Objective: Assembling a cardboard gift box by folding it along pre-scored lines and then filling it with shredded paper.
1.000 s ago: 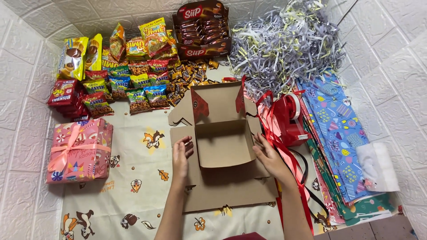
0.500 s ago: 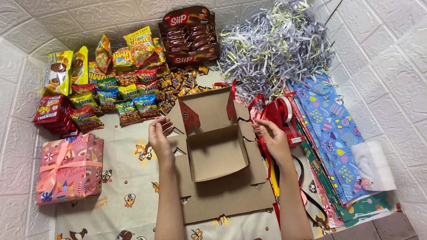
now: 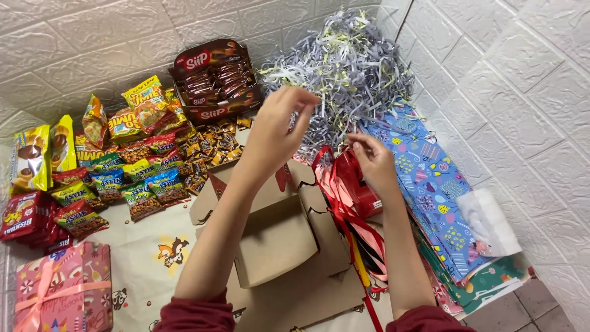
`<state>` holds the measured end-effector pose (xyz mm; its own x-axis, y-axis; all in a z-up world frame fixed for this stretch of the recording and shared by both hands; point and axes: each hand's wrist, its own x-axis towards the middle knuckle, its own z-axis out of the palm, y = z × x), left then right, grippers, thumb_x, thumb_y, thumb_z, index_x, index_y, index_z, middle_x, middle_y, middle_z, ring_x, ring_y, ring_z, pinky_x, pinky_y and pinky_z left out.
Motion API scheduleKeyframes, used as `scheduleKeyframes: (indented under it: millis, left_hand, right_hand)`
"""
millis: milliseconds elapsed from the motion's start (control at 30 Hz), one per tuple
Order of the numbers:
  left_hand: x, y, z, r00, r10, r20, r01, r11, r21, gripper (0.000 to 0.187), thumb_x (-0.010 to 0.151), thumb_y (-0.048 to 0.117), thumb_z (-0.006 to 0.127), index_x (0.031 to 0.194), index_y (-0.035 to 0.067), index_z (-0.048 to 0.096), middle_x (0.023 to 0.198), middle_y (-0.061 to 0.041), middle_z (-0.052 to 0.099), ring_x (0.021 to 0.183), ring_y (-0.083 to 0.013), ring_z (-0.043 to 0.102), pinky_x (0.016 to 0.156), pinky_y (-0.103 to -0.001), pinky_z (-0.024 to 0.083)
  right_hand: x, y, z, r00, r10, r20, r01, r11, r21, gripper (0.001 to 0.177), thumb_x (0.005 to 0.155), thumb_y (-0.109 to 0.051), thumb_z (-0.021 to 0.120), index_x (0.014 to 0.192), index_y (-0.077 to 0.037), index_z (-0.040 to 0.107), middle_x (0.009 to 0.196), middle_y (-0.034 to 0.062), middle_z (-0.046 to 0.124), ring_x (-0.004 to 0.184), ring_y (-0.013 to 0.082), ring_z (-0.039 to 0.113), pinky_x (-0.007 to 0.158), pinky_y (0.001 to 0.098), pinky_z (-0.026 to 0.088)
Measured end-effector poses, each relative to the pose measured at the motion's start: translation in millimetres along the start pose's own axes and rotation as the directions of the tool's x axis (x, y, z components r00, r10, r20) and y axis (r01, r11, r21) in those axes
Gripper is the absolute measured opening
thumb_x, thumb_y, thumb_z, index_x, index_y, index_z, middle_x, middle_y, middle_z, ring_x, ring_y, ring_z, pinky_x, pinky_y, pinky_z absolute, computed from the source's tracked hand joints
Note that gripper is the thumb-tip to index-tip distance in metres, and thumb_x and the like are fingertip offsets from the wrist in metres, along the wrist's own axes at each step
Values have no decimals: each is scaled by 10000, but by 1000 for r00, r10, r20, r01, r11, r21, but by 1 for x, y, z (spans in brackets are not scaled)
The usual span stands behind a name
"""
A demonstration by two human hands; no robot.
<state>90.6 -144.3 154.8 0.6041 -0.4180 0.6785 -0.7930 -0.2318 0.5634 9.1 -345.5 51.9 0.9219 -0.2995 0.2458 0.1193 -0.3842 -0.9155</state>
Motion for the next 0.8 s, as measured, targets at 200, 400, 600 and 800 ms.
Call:
scheduleKeyframes:
  millis: [200,400,600,800]
  left_hand:
    - [38,-102,110,974,-177,144,97,892,442,195,802,143,630,973,208,561,932,-7,577,921,-280,619,794,-461,501]
    - [41,-126,154,991,-134,19,83,715,694,402,776,51,716,1127,88,525,1141,-153,534,1113,-345,575,906,-481,492]
    - [41,-145,154,974,-227,17,154,714,684,484,807,23,697,1237,27,474,1166,-200,524,1139,-371,566,943,-523,476]
    - [28,-204,176,930,-335,154,164,750,641,724,759,-7,747,1361,21,345,1255,-214,439,1197,-415,492,982,-595,403]
  right_hand:
    - [86,41,-9,986,-157,-52,149,980,-134,226,921,-44,580,1137,-40,644,1029,153,635,979,287,629,788,338,538]
    - [140,39,8,984,-55,169,124,895,-429,711,840,-129,690,1443,-43,322,1343,250,414,1263,426,394,1050,551,291]
    - [164,23,33,963,-2,269,114,909,-402,1016,763,-12,784,1507,-105,98,1394,368,283,1244,548,397,975,628,413]
    - [204,120,47,941,64,332,166,769,-618,677,683,-117,810,1295,-79,520,1190,157,577,1127,332,572,907,437,486]
